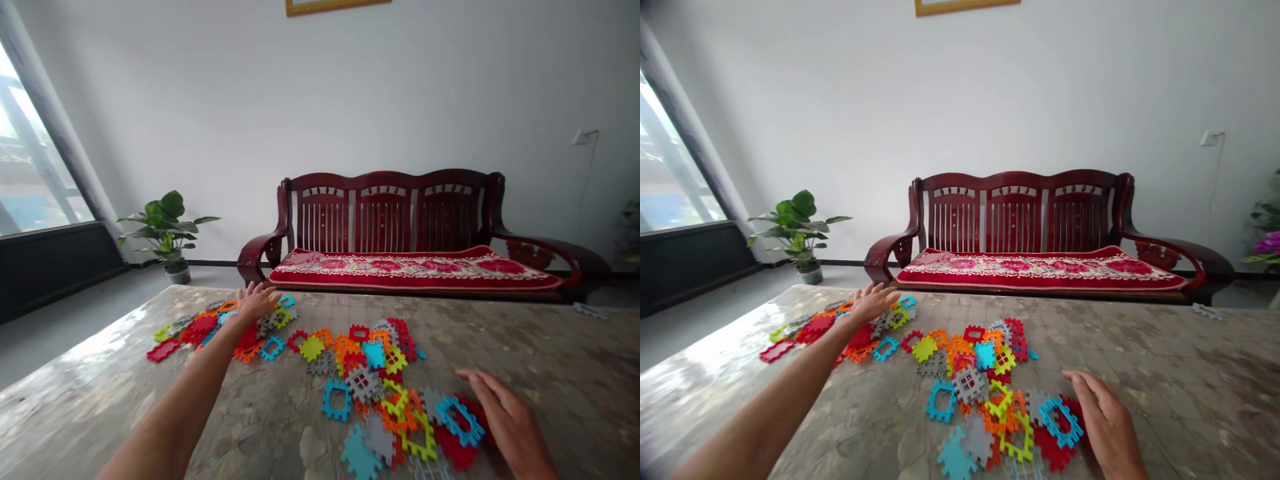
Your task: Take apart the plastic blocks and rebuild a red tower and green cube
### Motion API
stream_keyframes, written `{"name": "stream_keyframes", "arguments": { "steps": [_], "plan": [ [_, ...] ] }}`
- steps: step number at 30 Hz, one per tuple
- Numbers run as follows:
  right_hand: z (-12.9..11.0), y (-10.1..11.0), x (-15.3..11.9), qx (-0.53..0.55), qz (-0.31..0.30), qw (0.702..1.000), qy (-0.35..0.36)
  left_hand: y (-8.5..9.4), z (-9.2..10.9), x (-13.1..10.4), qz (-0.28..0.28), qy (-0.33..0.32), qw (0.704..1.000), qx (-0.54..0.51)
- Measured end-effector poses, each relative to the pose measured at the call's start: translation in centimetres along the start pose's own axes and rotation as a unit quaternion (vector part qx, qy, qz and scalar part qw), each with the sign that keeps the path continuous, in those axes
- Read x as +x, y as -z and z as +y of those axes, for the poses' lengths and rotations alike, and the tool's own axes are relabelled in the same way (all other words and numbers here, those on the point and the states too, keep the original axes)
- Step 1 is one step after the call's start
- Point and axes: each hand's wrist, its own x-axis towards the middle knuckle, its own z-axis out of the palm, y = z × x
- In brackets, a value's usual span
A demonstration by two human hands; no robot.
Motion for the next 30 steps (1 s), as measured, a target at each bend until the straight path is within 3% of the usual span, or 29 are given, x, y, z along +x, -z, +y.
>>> {"name": "stream_keyframes", "arguments": {
  "steps": [4,9,16,24,27,30],
  "plan": [
    [0.2,-0.1,0.0,-0.006,-0.012,1.000,-0.004,-0.7,-2.6,2.2,-0.039,-0.006,0.999,-0.009],
    [0.1,-0.1,0.1,-0.014,-0.023,1.000,-0.004,-1.8,-3.1,1.9,-0.058,-0.040,0.997,-0.024],
    [0.1,-0.4,0.3,-0.008,-0.036,0.999,-0.003,-2.1,-0.6,-1.9,-0.060,-0.040,0.997,-0.032],
    [-0.5,-0.4,0.4,0.008,-0.039,0.999,0.009,-2.6,3.7,-7.5,-0.053,-0.016,0.998,-0.035],
    [-0.8,-0.4,0.3,0.011,-0.038,0.999,0.010,-3.2,5.0,-9.2,-0.046,-0.043,0.997,-0.047],
    [-0.8,-0.4,0.3,0.020,-0.036,0.999,0.006,-3.1,5.1,-9.2,-0.031,-0.104,0.991,-0.076]
  ]
}}
